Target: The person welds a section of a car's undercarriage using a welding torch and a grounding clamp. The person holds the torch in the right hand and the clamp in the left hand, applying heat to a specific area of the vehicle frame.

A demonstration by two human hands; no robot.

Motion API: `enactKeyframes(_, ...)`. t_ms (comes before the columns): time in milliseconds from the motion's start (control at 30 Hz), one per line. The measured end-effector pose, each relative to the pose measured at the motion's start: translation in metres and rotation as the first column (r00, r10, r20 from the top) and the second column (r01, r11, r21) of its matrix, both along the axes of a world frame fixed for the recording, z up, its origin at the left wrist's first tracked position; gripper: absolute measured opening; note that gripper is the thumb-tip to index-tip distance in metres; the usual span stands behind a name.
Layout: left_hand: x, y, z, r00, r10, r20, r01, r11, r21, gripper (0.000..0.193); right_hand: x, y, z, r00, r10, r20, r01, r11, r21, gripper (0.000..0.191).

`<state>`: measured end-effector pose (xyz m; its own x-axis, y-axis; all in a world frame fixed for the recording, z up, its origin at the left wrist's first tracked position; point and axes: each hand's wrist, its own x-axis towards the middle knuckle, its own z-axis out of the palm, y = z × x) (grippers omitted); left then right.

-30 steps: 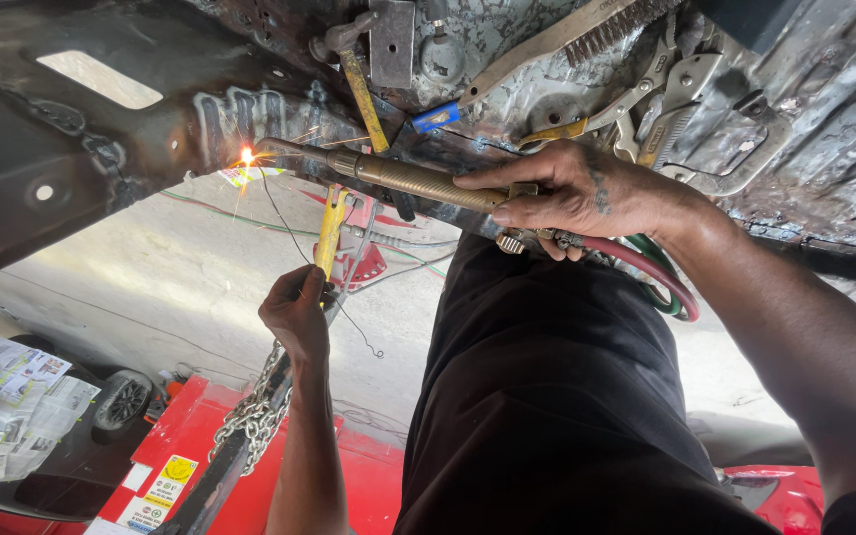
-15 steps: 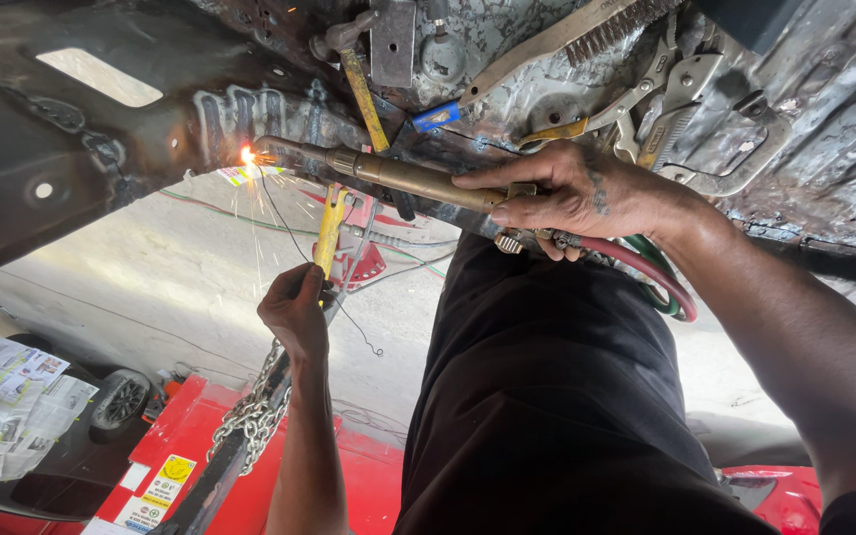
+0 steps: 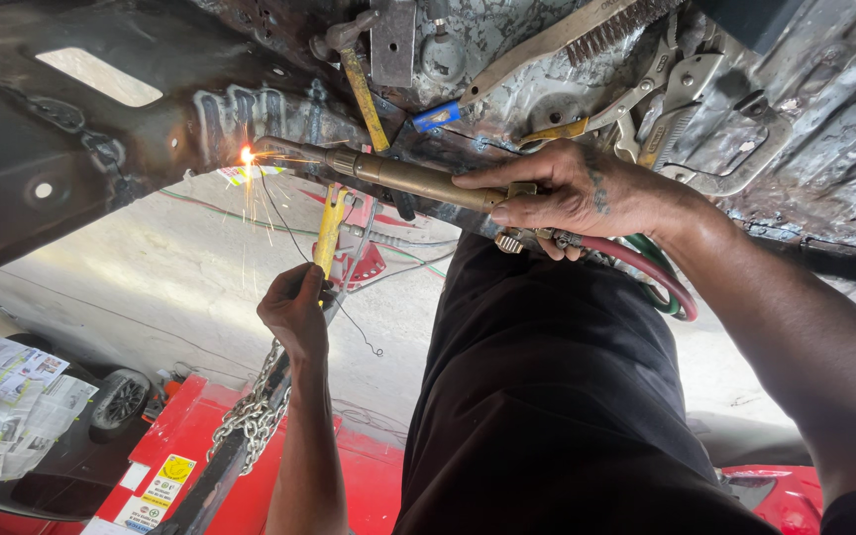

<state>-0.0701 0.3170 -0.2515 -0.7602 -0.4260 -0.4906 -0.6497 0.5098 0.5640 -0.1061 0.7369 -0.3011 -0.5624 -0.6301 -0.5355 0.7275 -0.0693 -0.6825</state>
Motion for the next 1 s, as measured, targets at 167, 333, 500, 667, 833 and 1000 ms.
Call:
enactKeyframes(167,0.0001,0.0002,-0.0003,1.000,0.002,-0.004,-0.002,1.000,0.007,0.013,0.0009,-0.0006,-0.0010,1.000,-0.015,-0.025,0.015,1.000,-0.015,0.048)
enactKeyframes(333,-0.0004,0.0007,-0.0002,1.000,0.008,-0.005,-0.008,1.000,0.002,0.013,0.0006,0.0001,-0.0021,0.999,-0.016,-0.036,0.015,1.000,-0.017,0.048)
enactKeyframes(500,-0.0018,0.0021,0.0011,1.000,0.004,0.002,-0.004,1.000,-0.001,0.014,0.0008,0.0003,-0.0010,1.000,-0.020,-0.024,0.019,0.999,-0.030,0.048)
enactKeyframes(667,-0.0034,0.0041,0.0018,1.000,0.008,0.007,-0.008,1.000,-0.001,0.015,0.0007,-0.0004,-0.0016,1.000,-0.017,-0.025,0.017,1.000,-0.023,0.048)
enactKeyframes(833,-0.0033,0.0042,0.0032,1.000,0.000,0.023,0.001,1.000,-0.019,0.015,0.0004,-0.0003,-0.0012,0.999,-0.011,-0.034,0.010,1.000,-0.021,0.049)
enactKeyframes(1000,-0.0012,0.0030,0.0020,1.000,0.013,0.010,-0.013,1.000,-0.011,0.015,-0.0001,-0.0004,0.0007,1.000,-0.009,0.004,0.009,1.000,-0.011,0.048)
